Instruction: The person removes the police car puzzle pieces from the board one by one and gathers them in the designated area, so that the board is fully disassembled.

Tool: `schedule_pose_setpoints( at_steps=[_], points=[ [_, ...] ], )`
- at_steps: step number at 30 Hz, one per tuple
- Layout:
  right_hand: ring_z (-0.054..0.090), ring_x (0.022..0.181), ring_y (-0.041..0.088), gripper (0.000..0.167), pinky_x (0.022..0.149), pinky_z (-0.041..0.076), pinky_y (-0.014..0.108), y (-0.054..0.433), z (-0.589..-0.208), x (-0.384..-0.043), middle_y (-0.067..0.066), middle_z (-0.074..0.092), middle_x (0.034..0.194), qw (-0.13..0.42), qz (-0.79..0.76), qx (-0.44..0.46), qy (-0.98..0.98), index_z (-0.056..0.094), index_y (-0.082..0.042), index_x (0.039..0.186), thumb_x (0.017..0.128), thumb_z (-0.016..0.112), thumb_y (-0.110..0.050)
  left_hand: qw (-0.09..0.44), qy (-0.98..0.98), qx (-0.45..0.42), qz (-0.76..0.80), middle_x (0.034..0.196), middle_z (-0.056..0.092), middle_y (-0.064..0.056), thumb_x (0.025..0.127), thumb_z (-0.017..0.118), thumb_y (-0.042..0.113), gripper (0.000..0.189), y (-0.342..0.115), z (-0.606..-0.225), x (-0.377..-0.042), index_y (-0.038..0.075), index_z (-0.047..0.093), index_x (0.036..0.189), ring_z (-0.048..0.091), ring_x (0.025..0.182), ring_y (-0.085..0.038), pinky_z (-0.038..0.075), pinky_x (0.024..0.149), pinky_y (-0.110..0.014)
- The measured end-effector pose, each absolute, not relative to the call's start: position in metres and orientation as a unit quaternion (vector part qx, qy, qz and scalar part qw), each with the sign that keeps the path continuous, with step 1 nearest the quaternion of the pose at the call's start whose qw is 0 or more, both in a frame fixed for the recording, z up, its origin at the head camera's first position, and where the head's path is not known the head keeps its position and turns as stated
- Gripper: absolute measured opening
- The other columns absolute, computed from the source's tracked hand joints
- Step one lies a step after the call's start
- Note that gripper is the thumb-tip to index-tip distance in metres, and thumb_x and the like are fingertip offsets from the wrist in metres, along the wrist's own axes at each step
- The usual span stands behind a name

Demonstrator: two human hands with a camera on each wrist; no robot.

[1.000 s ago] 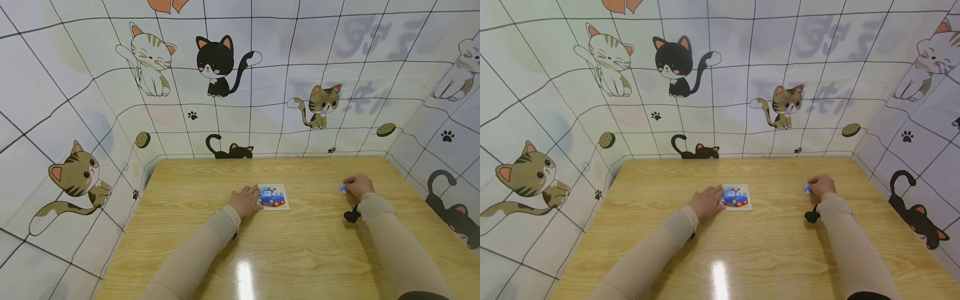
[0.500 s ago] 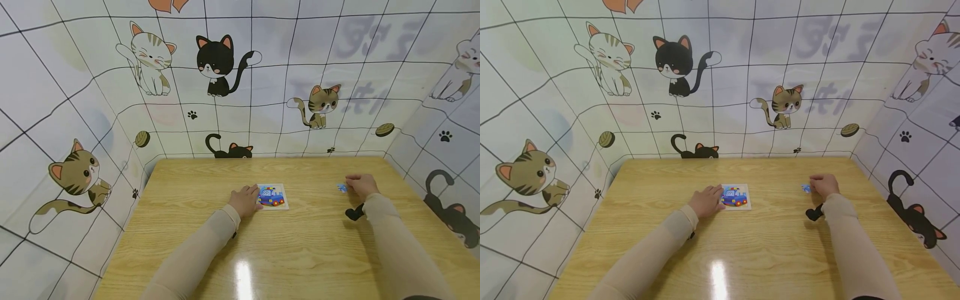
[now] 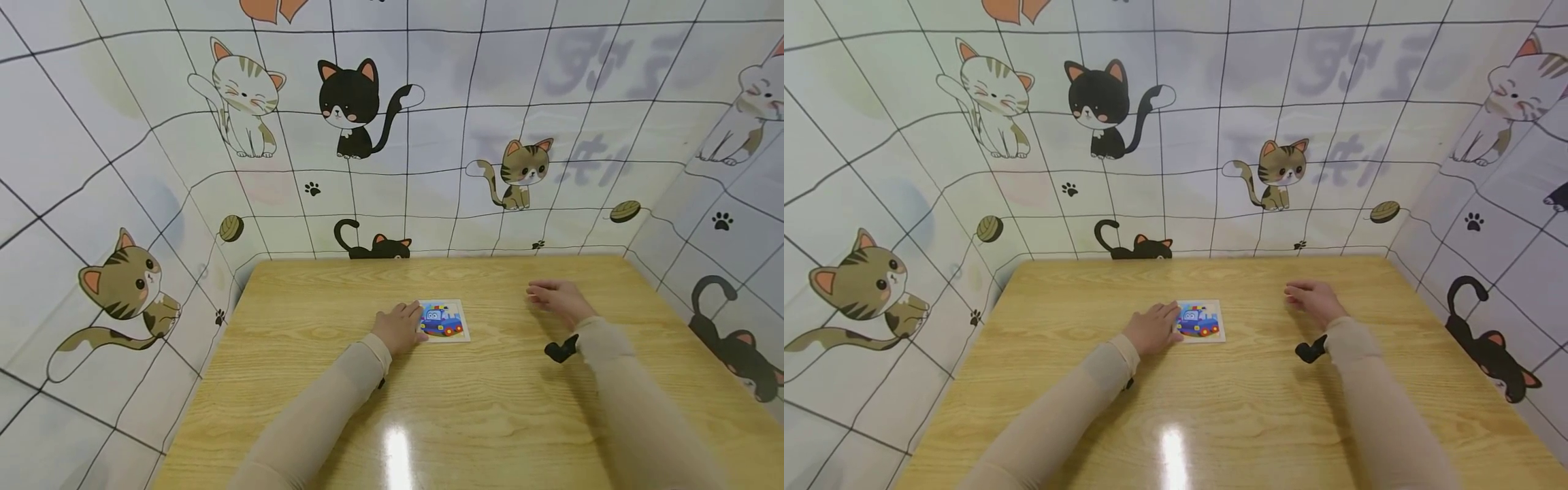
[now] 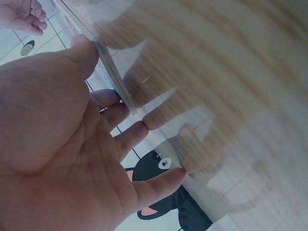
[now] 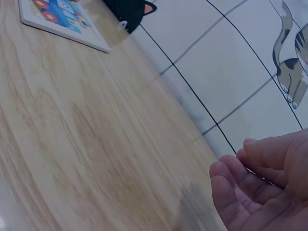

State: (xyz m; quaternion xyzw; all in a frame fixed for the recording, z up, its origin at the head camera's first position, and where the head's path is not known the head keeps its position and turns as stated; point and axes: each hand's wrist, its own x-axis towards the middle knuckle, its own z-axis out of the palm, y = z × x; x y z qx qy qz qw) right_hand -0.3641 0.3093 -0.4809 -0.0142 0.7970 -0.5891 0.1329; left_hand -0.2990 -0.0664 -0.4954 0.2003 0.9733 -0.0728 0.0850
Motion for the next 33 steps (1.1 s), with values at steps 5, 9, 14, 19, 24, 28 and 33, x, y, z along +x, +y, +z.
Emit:
schedule_pose_setpoints(
  at_steps=[5, 9, 14, 19, 24, 28, 33],
  points=[
    [0.065, 0.113, 0.013, 0.059, 0.1, 0.051, 0.032, 0.295, -0.488, -0.364, 0.034, 0.037, 0.152, 0.137, -0.58, -0.045, 0.802, 0.03, 0.01, 0.154, 0.108, 0.053, -0.019, 0.086, 0.972, 0.203, -0.08, 0.169, 0.02, 0.006, 0.105, 0.034, 0.06, 0.071, -0.066, -0.496, -0.299, 0.022, 0.024, 0.164, 0.026, 0.152, -0.015, 0.046, 0.104, -0.053],
    [0.062, 0.116, 0.018, 0.062, 0.095, 0.053, 0.03, 0.287, -0.493, -0.365, 0.031, 0.041, 0.15, 0.138, -0.548, -0.071, 0.822, 0.032, 0.005, 0.156, 0.105, 0.058, -0.02, 0.08, 0.972, 0.206, -0.076, 0.168, 0.022, 0.006, 0.105, 0.036, 0.06, 0.07, -0.067, -0.493, -0.296, 0.022, 0.026, 0.163, 0.029, 0.151, -0.015, 0.047, 0.103, -0.053],
    [0.06, 0.111, 0.017, 0.059, 0.09, 0.053, 0.031, 0.272, -0.497, -0.365, 0.031, 0.046, 0.143, 0.121, -0.546, -0.083, 0.825, 0.036, 0.007, 0.153, 0.104, 0.061, -0.014, 0.084, 0.972, 0.207, -0.073, 0.168, 0.022, 0.005, 0.105, 0.035, 0.059, 0.07, -0.067, -0.492, -0.296, 0.021, 0.026, 0.163, 0.028, 0.151, -0.016, 0.046, 0.104, -0.054],
    [0.058, 0.118, 0.03, 0.056, 0.093, 0.054, 0.034, 0.258, -0.501, -0.367, 0.031, 0.051, 0.139, 0.119, -0.534, -0.094, 0.832, 0.041, 0.008, 0.15, 0.102, 0.062, -0.012, 0.085, 0.972, 0.208, -0.076, 0.168, 0.022, 0.005, 0.105, 0.035, 0.059, 0.07, -0.067, -0.489, -0.295, 0.021, 0.026, 0.163, 0.027, 0.151, -0.016, 0.047, 0.103, -0.053],
    [0.06, 0.114, 0.028, 0.053, 0.089, 0.055, 0.032, 0.245, -0.504, -0.369, 0.027, 0.057, 0.133, 0.115, -0.517, -0.1, 0.842, 0.047, 0.007, 0.147, 0.102, 0.065, -0.016, 0.081, 0.971, 0.21, -0.079, 0.168, 0.022, 0.004, 0.105, 0.035, 0.059, 0.07, -0.067, -0.488, -0.295, 0.02, 0.026, 0.163, 0.028, 0.151, -0.016, 0.048, 0.102, -0.053],
    [0.061, 0.109, 0.024, 0.051, 0.087, 0.055, 0.03, 0.236, -0.506, -0.369, 0.026, 0.06, 0.128, 0.113, -0.51, -0.11, 0.846, 0.049, 0.008, 0.144, 0.101, 0.066, -0.015, 0.08, 0.971, 0.21, -0.079, 0.168, 0.022, 0.005, 0.105, 0.035, 0.059, 0.07, -0.067, -0.489, -0.295, 0.02, 0.027, 0.163, 0.028, 0.151, -0.016, 0.048, 0.102, -0.053],
    [0.061, 0.11, 0.026, 0.05, 0.086, 0.053, 0.028, 0.225, -0.508, -0.369, 0.023, 0.061, 0.126, 0.116, -0.497, -0.113, 0.853, 0.051, 0.007, 0.143, 0.101, 0.066, -0.015, 0.083, 0.971, 0.21, -0.077, 0.168, 0.022, 0.005, 0.105, 0.035, 0.058, 0.07, -0.067, -0.489, -0.295, 0.02, 0.026, 0.163, 0.028, 0.151, -0.016, 0.048, 0.103, -0.053]
  ],
)
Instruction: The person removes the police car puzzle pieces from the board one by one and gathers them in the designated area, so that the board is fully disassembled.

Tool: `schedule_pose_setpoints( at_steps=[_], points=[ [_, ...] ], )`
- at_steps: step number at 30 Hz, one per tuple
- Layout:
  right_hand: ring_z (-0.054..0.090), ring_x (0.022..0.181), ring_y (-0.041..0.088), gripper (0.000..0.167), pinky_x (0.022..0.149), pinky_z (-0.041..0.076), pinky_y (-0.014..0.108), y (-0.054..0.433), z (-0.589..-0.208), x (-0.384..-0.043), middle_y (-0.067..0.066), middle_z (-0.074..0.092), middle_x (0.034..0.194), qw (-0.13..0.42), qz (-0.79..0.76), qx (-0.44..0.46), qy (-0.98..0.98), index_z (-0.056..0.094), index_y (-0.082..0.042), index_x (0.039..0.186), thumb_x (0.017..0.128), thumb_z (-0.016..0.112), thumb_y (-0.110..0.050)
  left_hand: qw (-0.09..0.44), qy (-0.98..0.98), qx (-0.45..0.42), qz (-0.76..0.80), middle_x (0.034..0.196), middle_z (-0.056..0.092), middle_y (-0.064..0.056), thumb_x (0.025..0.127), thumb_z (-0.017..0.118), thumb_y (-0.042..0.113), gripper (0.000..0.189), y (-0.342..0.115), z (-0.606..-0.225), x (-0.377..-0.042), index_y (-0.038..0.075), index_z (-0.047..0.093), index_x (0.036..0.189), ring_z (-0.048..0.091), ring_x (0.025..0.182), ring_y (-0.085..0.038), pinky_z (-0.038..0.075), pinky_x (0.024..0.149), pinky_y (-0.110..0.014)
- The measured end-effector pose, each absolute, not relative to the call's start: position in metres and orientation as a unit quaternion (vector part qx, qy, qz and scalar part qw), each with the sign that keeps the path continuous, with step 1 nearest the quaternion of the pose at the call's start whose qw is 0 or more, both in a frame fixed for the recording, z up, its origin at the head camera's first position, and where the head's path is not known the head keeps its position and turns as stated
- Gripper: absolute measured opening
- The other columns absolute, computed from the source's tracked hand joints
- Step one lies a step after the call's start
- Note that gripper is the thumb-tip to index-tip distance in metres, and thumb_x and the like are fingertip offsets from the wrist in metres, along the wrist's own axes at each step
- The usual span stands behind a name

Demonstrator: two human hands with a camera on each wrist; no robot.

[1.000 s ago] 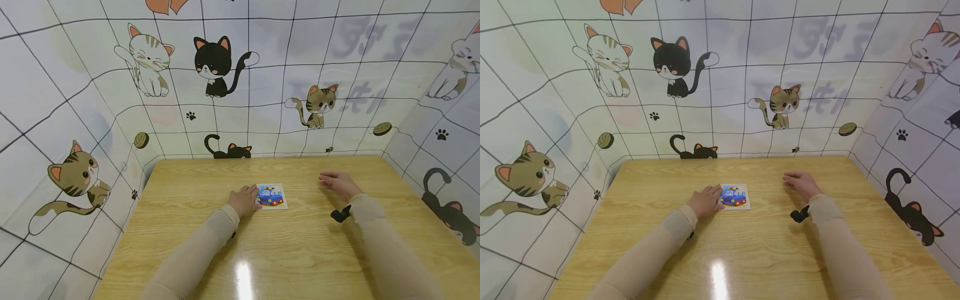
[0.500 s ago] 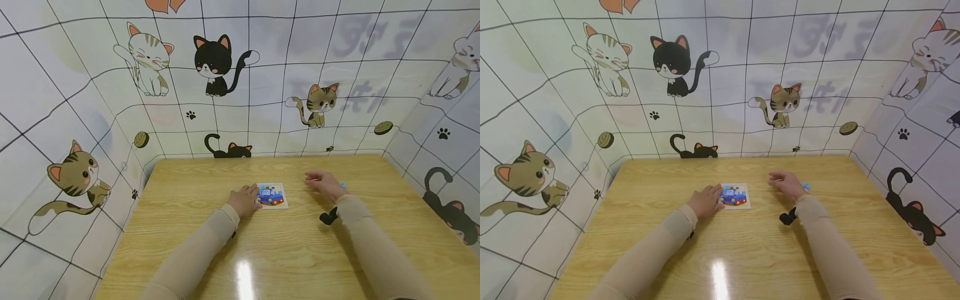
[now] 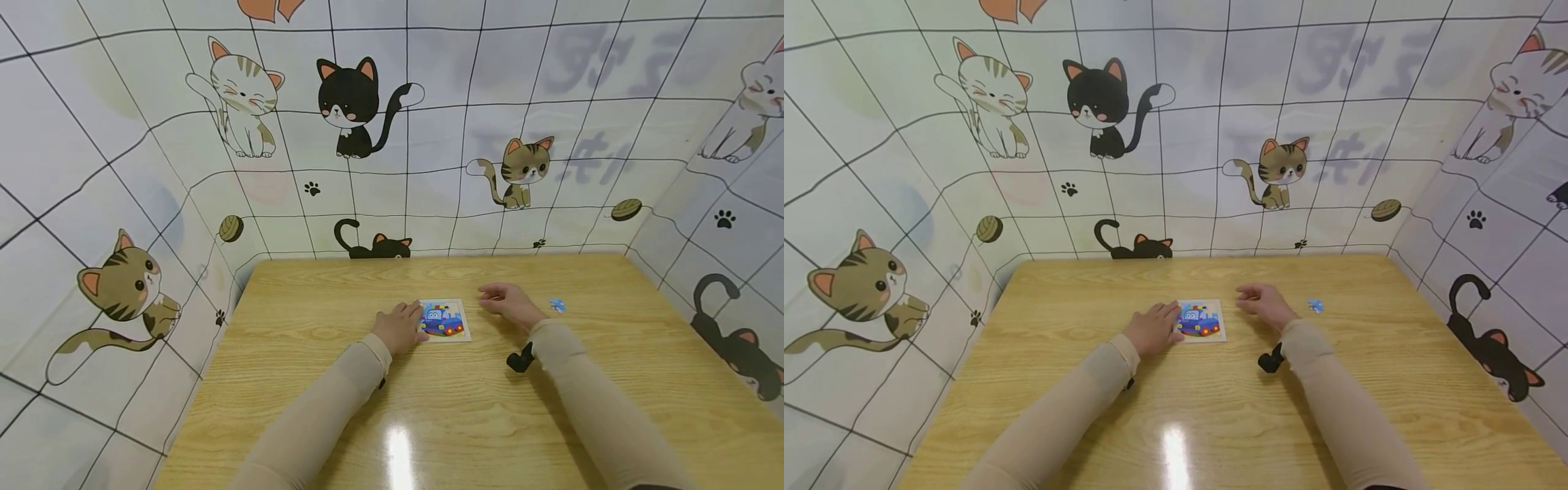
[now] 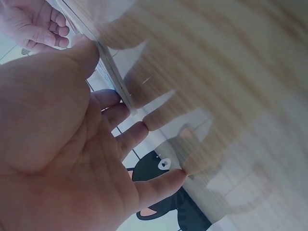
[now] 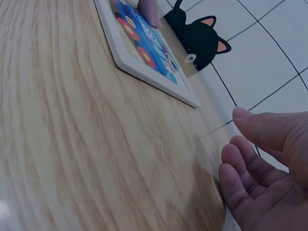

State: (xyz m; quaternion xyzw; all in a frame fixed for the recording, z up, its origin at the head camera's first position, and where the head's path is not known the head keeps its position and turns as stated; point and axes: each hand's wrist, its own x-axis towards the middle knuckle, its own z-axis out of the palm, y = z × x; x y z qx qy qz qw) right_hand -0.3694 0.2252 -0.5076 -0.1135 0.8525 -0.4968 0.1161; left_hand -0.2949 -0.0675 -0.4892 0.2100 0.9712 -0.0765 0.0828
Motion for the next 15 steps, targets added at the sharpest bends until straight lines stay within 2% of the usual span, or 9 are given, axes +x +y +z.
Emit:
schedule_pose_setpoints(
  at_steps=[15],
  points=[
    [0.062, 0.107, 0.03, 0.041, 0.083, 0.052, 0.026, 0.193, -0.51, -0.369, 0.023, 0.066, 0.119, 0.096, -0.479, -0.136, 0.862, 0.058, 0.009, 0.134, 0.098, 0.068, -0.009, 0.084, 0.972, 0.208, -0.069, 0.168, 0.022, 0.004, 0.105, 0.036, 0.059, 0.07, -0.067, -0.49, -0.296, 0.02, 0.027, 0.163, 0.028, 0.151, -0.016, 0.048, 0.102, -0.053]
  ],
)
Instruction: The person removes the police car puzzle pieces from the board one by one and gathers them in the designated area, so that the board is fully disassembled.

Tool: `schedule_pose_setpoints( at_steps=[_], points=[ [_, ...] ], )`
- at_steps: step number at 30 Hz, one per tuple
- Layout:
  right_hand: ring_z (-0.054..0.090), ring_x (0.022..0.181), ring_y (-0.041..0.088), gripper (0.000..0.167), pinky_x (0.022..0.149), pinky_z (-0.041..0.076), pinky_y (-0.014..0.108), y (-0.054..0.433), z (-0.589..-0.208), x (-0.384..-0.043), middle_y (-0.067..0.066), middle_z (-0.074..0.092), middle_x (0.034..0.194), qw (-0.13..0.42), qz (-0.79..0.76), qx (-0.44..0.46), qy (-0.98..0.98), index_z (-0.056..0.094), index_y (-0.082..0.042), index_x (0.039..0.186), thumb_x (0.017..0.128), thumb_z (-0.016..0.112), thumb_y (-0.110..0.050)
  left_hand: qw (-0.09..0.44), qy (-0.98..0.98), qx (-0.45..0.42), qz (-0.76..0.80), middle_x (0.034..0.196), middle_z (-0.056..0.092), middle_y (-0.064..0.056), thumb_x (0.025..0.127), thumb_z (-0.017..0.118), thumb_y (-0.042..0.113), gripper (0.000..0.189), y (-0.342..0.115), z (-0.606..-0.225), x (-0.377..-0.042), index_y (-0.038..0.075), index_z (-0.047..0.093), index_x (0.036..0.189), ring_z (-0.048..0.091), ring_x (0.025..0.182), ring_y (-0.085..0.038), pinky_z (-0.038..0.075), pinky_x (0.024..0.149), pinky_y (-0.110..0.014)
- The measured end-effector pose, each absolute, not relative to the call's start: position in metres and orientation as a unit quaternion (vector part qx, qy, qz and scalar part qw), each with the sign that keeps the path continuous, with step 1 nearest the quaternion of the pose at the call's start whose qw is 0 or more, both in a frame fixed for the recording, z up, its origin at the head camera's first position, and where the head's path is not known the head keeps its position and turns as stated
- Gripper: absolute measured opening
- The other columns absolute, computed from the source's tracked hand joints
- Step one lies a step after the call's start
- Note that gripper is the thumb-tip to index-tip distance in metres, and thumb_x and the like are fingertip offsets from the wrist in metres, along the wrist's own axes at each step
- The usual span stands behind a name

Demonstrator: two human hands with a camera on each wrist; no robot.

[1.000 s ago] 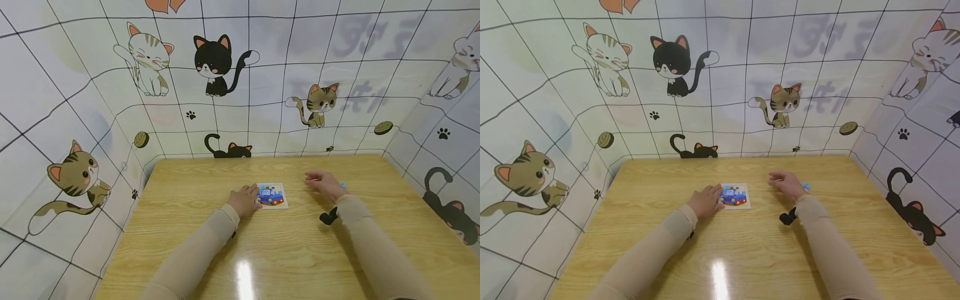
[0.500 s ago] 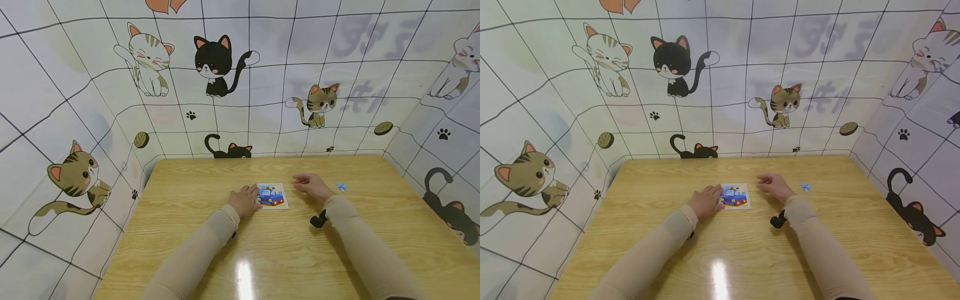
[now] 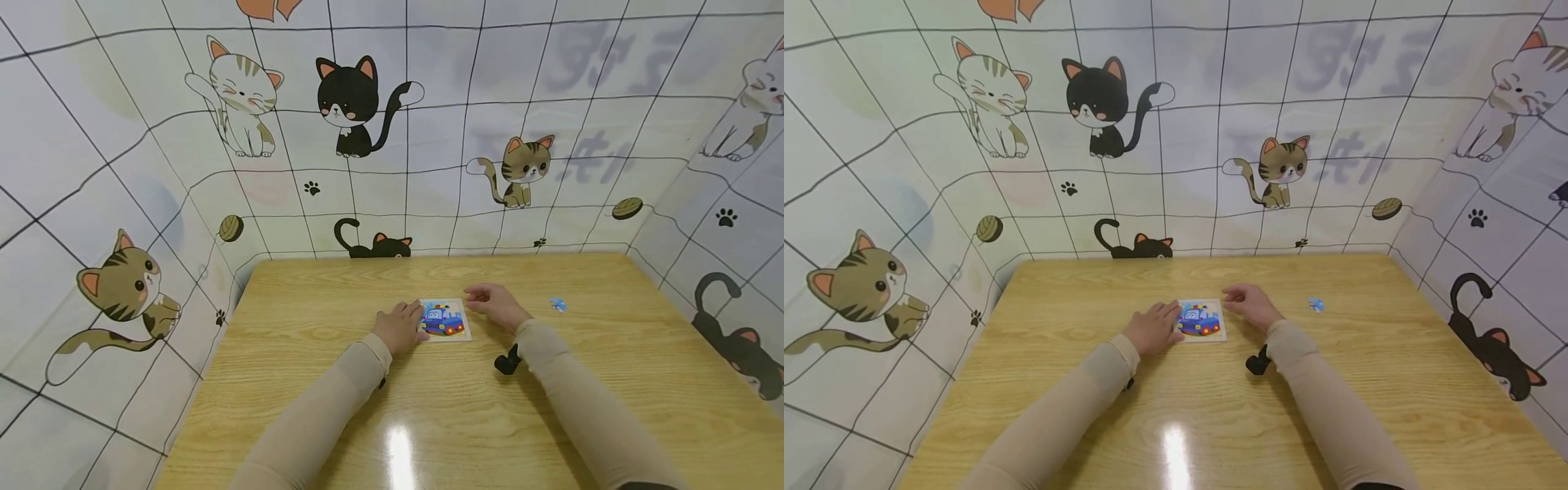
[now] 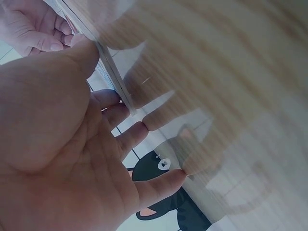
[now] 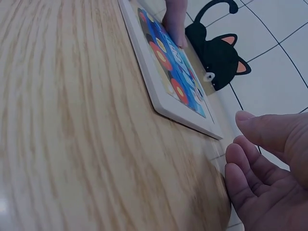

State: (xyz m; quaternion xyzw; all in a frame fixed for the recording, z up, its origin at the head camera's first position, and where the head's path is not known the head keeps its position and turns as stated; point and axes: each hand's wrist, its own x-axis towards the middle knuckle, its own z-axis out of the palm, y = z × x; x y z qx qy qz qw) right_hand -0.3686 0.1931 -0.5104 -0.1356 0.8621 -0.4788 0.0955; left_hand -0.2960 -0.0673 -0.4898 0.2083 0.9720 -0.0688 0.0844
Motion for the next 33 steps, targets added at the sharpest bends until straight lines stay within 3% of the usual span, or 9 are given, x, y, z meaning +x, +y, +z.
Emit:
schedule_pose_setpoints(
  at_steps=[26, 33],
  points=[
    [0.063, 0.1, 0.028, 0.032, 0.091, 0.053, 0.043, 0.155, -0.507, -0.367, 0.015, 0.069, 0.108, 0.087, -0.423, -0.174, 0.885, 0.065, 0.006, 0.126, 0.097, 0.069, -0.007, 0.1, 0.973, 0.2, -0.056, 0.169, 0.019, 0.005, 0.104, 0.036, 0.059, 0.072, -0.067, -0.491, -0.298, 0.021, 0.024, 0.163, 0.024, 0.152, -0.017, 0.043, 0.108, -0.055],
    [0.063, 0.092, 0.023, 0.026, 0.085, 0.054, 0.039, 0.151, -0.515, -0.375, 0.009, 0.069, 0.1, 0.07, -0.376, -0.198, 0.902, 0.069, 0.003, 0.118, 0.094, 0.072, -0.006, 0.096, 0.973, 0.198, -0.063, 0.169, 0.02, 0.006, 0.104, 0.036, 0.06, 0.072, -0.067, -0.491, -0.299, 0.021, 0.025, 0.163, 0.025, 0.152, -0.016, 0.044, 0.106, -0.054]
  ],
)
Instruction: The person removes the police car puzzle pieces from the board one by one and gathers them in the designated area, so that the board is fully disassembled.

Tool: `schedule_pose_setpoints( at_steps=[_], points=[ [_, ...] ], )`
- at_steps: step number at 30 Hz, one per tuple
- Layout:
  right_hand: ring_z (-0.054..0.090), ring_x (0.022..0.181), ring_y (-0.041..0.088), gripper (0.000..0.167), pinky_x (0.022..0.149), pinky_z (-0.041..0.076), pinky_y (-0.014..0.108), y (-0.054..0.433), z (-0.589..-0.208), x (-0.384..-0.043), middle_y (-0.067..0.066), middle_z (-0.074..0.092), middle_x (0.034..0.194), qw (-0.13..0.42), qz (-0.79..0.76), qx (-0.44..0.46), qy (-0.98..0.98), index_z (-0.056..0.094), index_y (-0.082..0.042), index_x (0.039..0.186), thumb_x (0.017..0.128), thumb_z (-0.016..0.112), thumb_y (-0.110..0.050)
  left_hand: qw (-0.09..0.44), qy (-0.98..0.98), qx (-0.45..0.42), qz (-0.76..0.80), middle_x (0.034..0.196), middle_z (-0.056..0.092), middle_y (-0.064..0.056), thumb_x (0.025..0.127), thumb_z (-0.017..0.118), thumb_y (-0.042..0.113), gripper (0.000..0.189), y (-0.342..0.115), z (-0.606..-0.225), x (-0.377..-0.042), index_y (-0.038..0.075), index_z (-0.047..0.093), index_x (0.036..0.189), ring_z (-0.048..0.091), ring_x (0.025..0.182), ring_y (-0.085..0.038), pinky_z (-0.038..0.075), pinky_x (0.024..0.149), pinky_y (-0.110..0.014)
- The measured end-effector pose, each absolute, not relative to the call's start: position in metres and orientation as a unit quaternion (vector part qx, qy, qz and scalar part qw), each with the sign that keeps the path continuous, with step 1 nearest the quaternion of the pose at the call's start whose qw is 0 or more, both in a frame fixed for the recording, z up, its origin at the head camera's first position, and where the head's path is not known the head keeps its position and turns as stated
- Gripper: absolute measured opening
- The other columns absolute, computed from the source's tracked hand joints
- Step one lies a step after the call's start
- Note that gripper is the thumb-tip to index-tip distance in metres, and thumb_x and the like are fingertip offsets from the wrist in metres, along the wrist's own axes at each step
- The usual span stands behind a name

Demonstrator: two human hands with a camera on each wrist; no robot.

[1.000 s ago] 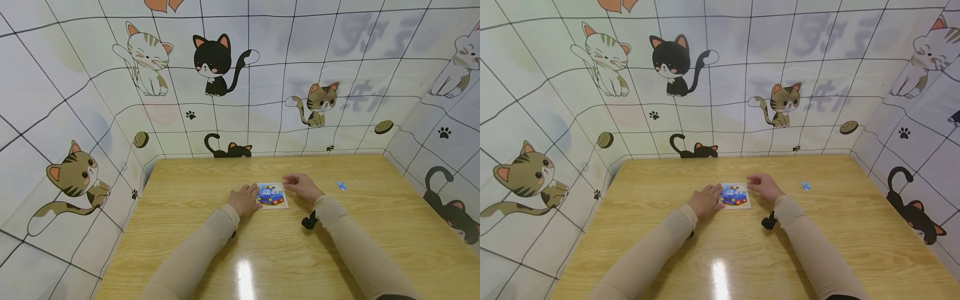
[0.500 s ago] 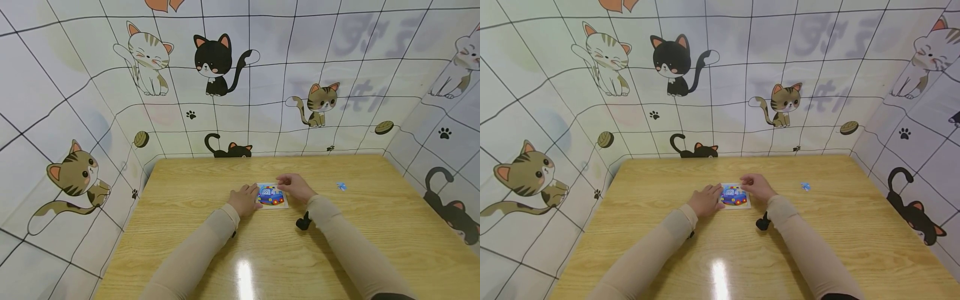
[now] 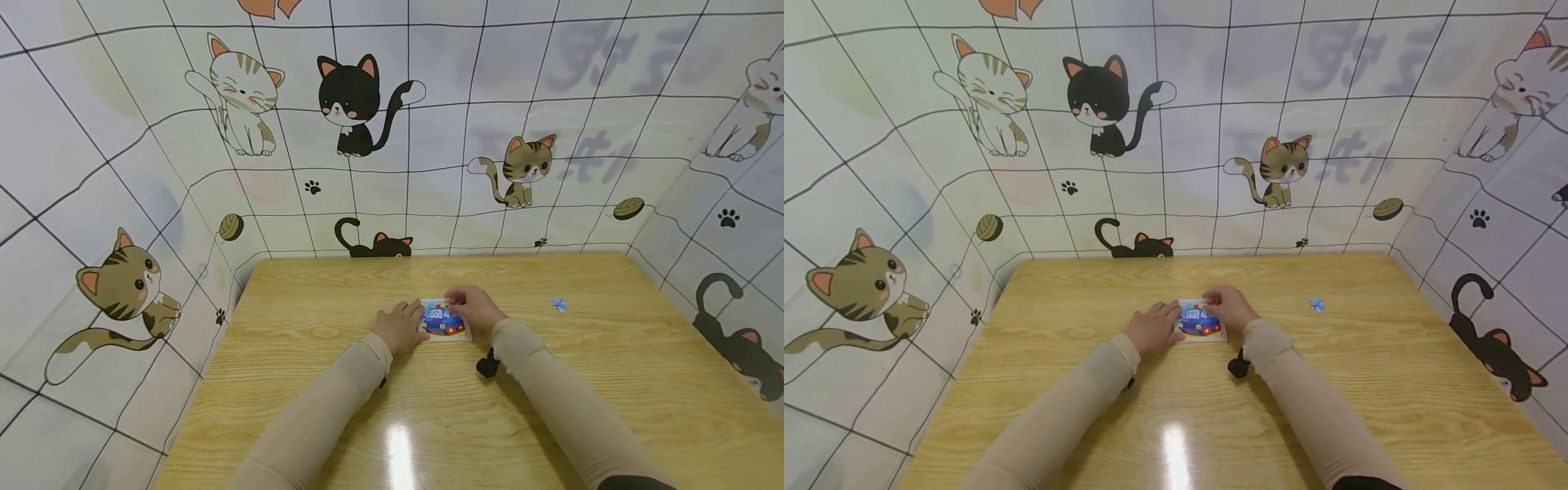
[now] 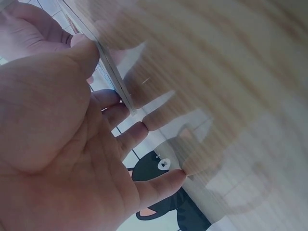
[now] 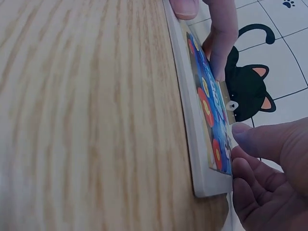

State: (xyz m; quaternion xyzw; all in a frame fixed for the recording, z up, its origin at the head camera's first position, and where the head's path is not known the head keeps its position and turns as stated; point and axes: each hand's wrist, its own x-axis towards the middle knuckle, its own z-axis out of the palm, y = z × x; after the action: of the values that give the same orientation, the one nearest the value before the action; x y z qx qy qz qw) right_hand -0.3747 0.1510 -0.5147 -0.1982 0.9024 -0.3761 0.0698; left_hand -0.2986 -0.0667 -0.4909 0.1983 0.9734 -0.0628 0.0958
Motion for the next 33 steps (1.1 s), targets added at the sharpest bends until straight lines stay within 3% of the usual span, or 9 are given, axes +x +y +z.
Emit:
schedule_pose_setpoints(
  at_steps=[14, 24, 33],
  points=[
    [0.061, 0.095, 0.026, 0.017, 0.089, 0.053, 0.044, 0.136, -0.506, -0.371, 0.012, 0.067, 0.104, 0.092, -0.327, -0.188, 0.922, 0.07, 0.002, 0.111, 0.095, 0.07, -0.004, 0.097, 0.973, 0.199, -0.072, 0.169, 0.019, 0.007, 0.104, 0.034, 0.061, 0.072, -0.066, -0.492, -0.299, 0.022, 0.023, 0.164, 0.026, 0.152, -0.015, 0.045, 0.105, -0.054],
    [0.056, 0.086, 0.024, 0.01, 0.084, 0.05, 0.042, 0.123, -0.503, -0.379, 0.009, 0.061, 0.095, 0.113, -0.249, -0.2, 0.941, 0.059, -0.003, 0.101, 0.096, 0.066, 0.002, 0.09, 0.973, 0.201, -0.073, 0.168, 0.021, 0.006, 0.105, 0.035, 0.06, 0.07, -0.067, -0.489, -0.297, 0.022, 0.027, 0.163, 0.027, 0.151, -0.015, 0.047, 0.103, -0.053],
    [0.057, 0.098, 0.027, 0.014, 0.089, 0.049, 0.045, 0.117, -0.503, -0.381, 0.012, 0.059, 0.107, 0.127, -0.182, -0.2, 0.954, 0.053, -0.005, 0.102, 0.097, 0.064, 0.001, 0.088, 0.971, 0.206, -0.088, 0.169, 0.02, 0.006, 0.105, 0.032, 0.06, 0.071, -0.066, -0.489, -0.296, 0.021, 0.024, 0.163, 0.027, 0.151, -0.016, 0.048, 0.102, -0.052]
  ],
)
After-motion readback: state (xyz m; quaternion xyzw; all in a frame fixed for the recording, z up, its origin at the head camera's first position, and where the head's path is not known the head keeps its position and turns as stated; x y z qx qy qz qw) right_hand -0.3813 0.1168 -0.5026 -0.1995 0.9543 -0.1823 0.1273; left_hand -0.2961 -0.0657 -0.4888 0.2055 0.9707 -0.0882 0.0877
